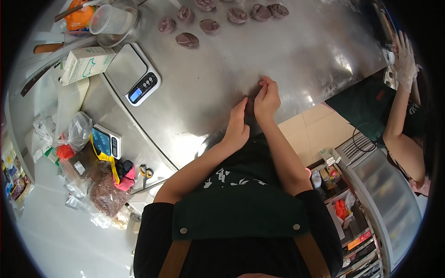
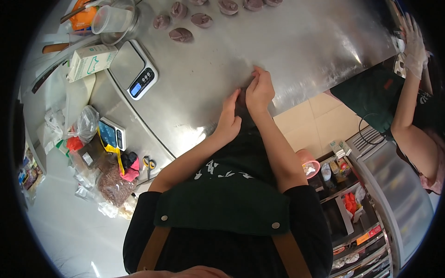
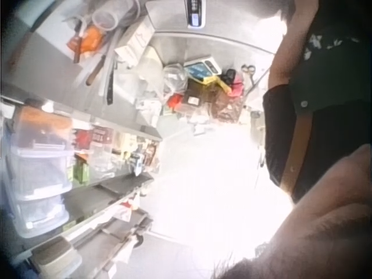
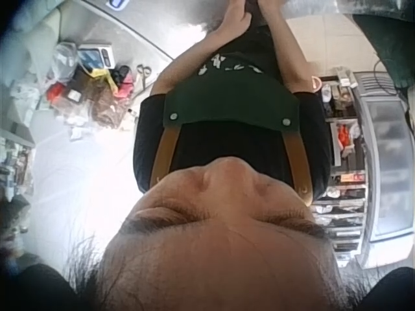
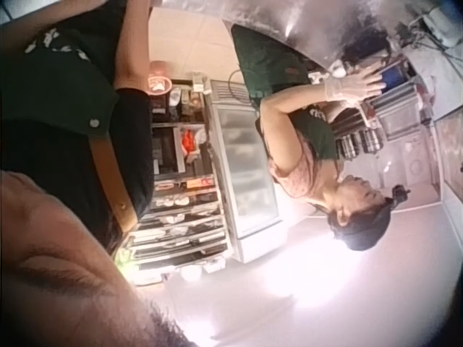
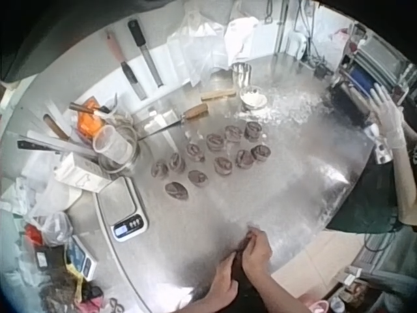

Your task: Shaping portions of purple dough into round spheres on a stainless steel work surface.

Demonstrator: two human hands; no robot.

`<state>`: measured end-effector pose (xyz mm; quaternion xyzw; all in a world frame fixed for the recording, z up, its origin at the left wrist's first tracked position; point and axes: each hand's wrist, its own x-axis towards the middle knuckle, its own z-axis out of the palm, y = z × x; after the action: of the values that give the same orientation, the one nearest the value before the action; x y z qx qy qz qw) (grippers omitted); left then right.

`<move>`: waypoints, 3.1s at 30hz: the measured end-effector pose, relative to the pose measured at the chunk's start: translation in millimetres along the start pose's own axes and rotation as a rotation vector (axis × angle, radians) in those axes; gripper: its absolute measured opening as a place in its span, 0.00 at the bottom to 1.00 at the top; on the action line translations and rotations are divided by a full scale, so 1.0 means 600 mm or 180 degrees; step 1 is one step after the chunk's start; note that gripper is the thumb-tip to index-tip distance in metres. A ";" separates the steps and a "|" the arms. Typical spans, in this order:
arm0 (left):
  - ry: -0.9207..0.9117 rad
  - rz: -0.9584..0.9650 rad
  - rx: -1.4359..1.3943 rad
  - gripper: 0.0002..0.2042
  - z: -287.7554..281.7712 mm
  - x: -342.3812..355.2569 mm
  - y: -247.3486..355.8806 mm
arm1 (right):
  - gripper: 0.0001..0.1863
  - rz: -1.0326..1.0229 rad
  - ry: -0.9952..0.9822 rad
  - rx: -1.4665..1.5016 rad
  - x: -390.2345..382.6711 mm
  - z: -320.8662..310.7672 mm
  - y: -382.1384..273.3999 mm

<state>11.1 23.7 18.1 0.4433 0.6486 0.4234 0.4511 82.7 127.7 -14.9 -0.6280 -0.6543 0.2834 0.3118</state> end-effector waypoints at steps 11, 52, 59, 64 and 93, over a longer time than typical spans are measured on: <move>-0.0353 -0.0211 0.0085 0.36 0.001 0.020 -0.013 | 0.14 -0.0347 -0.0011 -0.0343 -0.015 -0.011 0.025; -0.0041 -0.0132 0.0070 0.37 -0.007 0.007 -0.005 | 0.15 -0.0064 0.0069 -0.0133 -0.004 0.015 -0.003; 0.0204 0.0154 0.0084 0.37 0.010 -0.022 0.008 | 0.14 -0.0129 0.0183 -0.0169 -0.022 -0.004 0.009; -0.0181 -0.0254 -0.0091 0.37 0.003 -0.008 -0.016 | 0.15 -0.0171 0.0128 0.0018 -0.029 -0.004 0.008; 0.0204 0.0280 0.0192 0.38 0.002 0.006 0.004 | 0.15 0.0063 0.0116 0.0415 0.007 0.010 -0.051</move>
<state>12.1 27.8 19.3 0.4710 0.6550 0.4371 0.3976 58.6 130.6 4.7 -0.6179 -0.6224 0.3170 0.3611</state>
